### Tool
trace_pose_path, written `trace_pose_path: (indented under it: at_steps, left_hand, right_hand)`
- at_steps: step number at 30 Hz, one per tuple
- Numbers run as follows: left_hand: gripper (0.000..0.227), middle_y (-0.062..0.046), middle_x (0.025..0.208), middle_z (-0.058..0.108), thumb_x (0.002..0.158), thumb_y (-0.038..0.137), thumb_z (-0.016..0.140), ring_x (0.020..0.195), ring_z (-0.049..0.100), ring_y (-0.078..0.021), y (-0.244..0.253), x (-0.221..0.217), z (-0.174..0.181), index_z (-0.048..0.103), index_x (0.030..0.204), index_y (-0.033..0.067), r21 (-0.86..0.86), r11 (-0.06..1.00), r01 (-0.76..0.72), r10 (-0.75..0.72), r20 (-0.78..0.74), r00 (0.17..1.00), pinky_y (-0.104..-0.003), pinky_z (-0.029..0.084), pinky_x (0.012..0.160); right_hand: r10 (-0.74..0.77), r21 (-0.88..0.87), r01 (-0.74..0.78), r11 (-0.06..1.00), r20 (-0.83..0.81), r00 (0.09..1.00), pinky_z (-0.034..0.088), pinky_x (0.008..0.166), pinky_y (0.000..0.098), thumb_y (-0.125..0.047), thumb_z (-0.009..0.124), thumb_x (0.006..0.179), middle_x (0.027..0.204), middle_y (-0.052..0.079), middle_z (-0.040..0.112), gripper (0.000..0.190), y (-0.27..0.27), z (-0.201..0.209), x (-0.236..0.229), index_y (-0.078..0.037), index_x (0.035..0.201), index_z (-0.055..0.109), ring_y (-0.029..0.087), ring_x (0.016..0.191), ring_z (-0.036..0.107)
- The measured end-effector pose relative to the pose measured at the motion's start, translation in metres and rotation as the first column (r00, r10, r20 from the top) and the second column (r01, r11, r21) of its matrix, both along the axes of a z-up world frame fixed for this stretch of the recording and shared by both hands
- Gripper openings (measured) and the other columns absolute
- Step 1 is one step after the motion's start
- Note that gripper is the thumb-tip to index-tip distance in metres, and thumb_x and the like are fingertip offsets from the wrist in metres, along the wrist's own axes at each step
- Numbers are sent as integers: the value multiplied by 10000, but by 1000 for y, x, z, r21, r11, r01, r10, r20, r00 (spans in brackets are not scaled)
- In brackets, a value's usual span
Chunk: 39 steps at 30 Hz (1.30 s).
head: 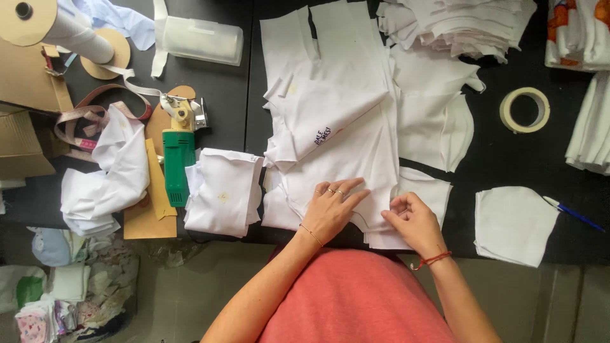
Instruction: The person folds white fabric pieces on a table, stacks them, and places some into a red shopping bag. They also retrieve and use cardboard templates to align fabric pieces before folding.
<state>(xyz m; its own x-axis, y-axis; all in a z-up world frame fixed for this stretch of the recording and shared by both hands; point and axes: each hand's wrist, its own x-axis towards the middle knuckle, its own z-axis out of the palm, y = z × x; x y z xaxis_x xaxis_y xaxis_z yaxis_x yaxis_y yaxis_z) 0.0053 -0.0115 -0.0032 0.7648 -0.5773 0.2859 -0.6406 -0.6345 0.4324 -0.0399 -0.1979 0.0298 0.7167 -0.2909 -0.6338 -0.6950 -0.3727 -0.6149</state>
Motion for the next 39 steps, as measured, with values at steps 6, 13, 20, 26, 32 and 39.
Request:
trace_pose_path:
  at_steps: [6,13,20,26,32,39]
  left_hand:
    - [593,33,1219,466,590,224,647,1096,469,-115,-7,-3,-9,474,1157,260,-25,1000,-7,6,-24,1000,-324,338,887]
    - [452,-272,1071,549,715,99,377,1036,507,-379,35,94,-25,526,1120,-36,-370,556,-744,347,-710,613,-390,341,923]
    - [359,-140,983,625,730,92,635,956,592,-201,93,131,-18,551,1075,39,-550,179,-816,283,-765,578,-277,463,850]
    - [272,2,963,581,724,45,618,944,560,-167,22,45,17,559,968,151,-371,823,-431,412,-132,901,-292,433,834]
    - [589,54,963,476,498,392,756,848,523,-157,-8,5,-22,479,999,251,80,993,-86,89,-41,995,-319,397,759]
    - [169,40,698,534,664,243,668,645,569,-166,5,15,-26,514,733,231,13,980,-196,196,-2,981,-311,398,658]
  right_hand:
    - [-219,393,111,913,243,945,383,371,163,-49,651,733,667,77,567,188,7,17,9,-24,869,525,110,483,543]
    - [-51,155,9,988,274,960,476,550,234,-116,671,742,934,121,610,276,-1,27,23,-33,977,552,169,772,596]
    - [101,31,-99,995,-102,990,530,605,294,-85,673,692,914,125,624,277,-2,8,0,-62,956,595,210,780,643]
    - [33,44,-28,999,-107,994,493,494,243,-130,717,655,802,121,655,344,-7,-10,-13,-60,962,581,164,622,629]
    - [23,182,-15,983,-44,999,482,506,233,-74,692,644,687,107,628,398,-10,-8,-13,-7,1005,541,131,549,566]
    - [76,62,-80,995,65,995,494,579,283,-107,680,669,836,105,589,412,-7,-7,-6,-48,1053,542,166,698,596]
